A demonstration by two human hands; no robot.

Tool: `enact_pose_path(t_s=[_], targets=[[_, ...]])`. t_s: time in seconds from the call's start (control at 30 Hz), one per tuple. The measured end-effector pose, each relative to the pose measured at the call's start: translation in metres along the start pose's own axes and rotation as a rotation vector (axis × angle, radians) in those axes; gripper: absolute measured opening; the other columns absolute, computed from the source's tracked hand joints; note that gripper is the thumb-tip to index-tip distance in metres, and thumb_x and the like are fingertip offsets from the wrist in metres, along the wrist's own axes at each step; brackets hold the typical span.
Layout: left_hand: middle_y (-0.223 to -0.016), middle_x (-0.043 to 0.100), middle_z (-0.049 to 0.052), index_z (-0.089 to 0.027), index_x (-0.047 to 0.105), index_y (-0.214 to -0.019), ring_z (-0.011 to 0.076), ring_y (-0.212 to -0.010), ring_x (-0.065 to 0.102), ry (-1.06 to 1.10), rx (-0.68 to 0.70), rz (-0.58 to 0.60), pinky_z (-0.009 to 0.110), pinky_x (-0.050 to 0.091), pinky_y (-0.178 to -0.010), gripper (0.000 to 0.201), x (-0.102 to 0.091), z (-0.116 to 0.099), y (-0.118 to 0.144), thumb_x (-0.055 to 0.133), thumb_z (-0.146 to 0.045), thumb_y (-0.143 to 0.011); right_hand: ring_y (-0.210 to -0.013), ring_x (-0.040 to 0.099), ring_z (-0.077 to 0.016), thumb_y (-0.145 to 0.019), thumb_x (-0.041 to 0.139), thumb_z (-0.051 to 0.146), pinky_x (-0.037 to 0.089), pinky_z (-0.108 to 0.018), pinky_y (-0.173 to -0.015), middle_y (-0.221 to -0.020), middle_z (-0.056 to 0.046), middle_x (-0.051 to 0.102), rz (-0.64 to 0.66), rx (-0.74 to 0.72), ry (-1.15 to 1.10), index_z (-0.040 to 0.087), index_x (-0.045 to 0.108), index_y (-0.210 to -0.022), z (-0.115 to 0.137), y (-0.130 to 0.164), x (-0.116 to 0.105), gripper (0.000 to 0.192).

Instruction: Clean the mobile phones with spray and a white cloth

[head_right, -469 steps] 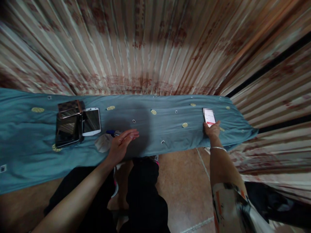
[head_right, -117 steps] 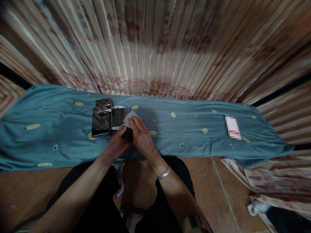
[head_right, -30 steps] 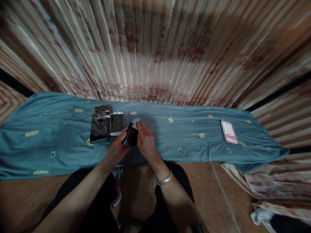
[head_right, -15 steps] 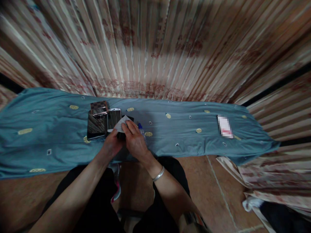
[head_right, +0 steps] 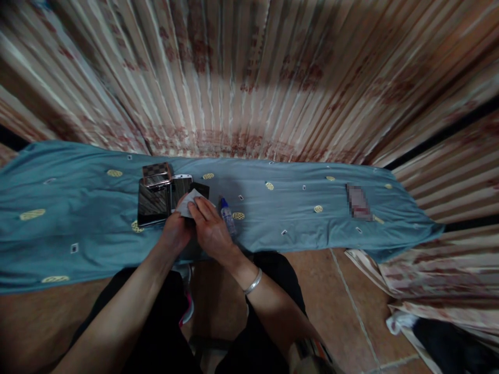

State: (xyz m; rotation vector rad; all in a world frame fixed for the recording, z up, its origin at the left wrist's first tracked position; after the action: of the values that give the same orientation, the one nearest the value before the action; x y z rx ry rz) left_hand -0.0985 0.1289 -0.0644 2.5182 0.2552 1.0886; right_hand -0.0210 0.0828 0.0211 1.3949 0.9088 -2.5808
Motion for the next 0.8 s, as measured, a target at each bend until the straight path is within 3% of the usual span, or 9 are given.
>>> enact_pose_path(t_s=[0.13,0.27,0.4,0.53,0.8], targets=[[-0.102,0.076,0.005,-0.018,0.069,-0.113,0.0159,-0.100,0.071,0.020,-0.002,0.024,0.028,0.055,-0.098,0.028,0.007,0.004,0.005,0.056,-0.014,-0.088,-0.149,0.044,-0.0230,-0.096,0.038,0.005,0.039,-0.047,-0.125,-0.154,-0.015,0.055,-0.012,0.052,0.019,0.015,0.051,-0.152,-0.013,-0.004,-0.004,0.059],[-0.102,0.076,0.003,-0.022,0.070,-0.099,0.0170,-0.105,0.070,-0.056,0.007,0.071,0.027,0.054,-0.099,0.018,0.009,0.011,0.004,0.063,-0.017,-0.083,-0.150,0.044,-0.0236,-0.095,0.040,0.004,0.039,-0.048,-0.125,-0.154,-0.016,0.054,-0.032,0.087,0.029,0.014,0.050,-0.152,-0.021,-0.006,-0.006,0.059],[-0.100,0.075,0.003,-0.021,0.070,-0.110,0.0144,-0.095,0.071,-0.033,0.040,0.051,0.025,0.053,-0.097,0.029,0.001,0.007,-0.005,0.061,-0.019,-0.082,-0.150,0.044,-0.0226,-0.095,0.039,0.003,0.042,-0.045,-0.124,-0.153,-0.016,0.056,-0.006,0.052,0.022,0.014,0.052,-0.151,-0.011,-0.002,-0.002,0.058],[-0.091,0.074,0.000,-0.026,0.064,-0.125,0.0141,-0.088,0.072,-0.055,0.015,-0.066,0.027,0.056,-0.094,0.044,-0.008,0.005,-0.007,0.059,-0.015,-0.083,-0.150,0.043,-0.0218,-0.096,0.039,0.005,0.041,-0.042,-0.125,-0.153,-0.016,0.055,0.025,0.018,0.025,0.010,0.054,-0.148,-0.002,0.003,0.002,0.055],[-0.103,0.077,0.004,-0.019,0.070,-0.105,0.0177,-0.113,0.070,-0.028,-0.069,0.018,0.030,0.049,-0.108,0.022,0.024,0.020,0.014,0.063,-0.017,-0.084,-0.149,0.045,-0.0220,-0.097,0.036,0.007,0.041,-0.045,-0.125,-0.153,-0.014,0.056,-0.060,0.140,0.023,0.014,0.052,-0.150,-0.028,0.002,-0.018,0.056]])
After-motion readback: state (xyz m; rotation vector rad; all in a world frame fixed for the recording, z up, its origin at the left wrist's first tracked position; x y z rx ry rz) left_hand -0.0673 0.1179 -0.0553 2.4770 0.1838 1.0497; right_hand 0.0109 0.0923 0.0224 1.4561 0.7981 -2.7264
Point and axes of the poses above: each hand's wrist, its own y-axis away from the middle knuckle, its own x-axis out of the palm, z = x × y, the point moved 10 cm from there along -y, towards the middle knuckle
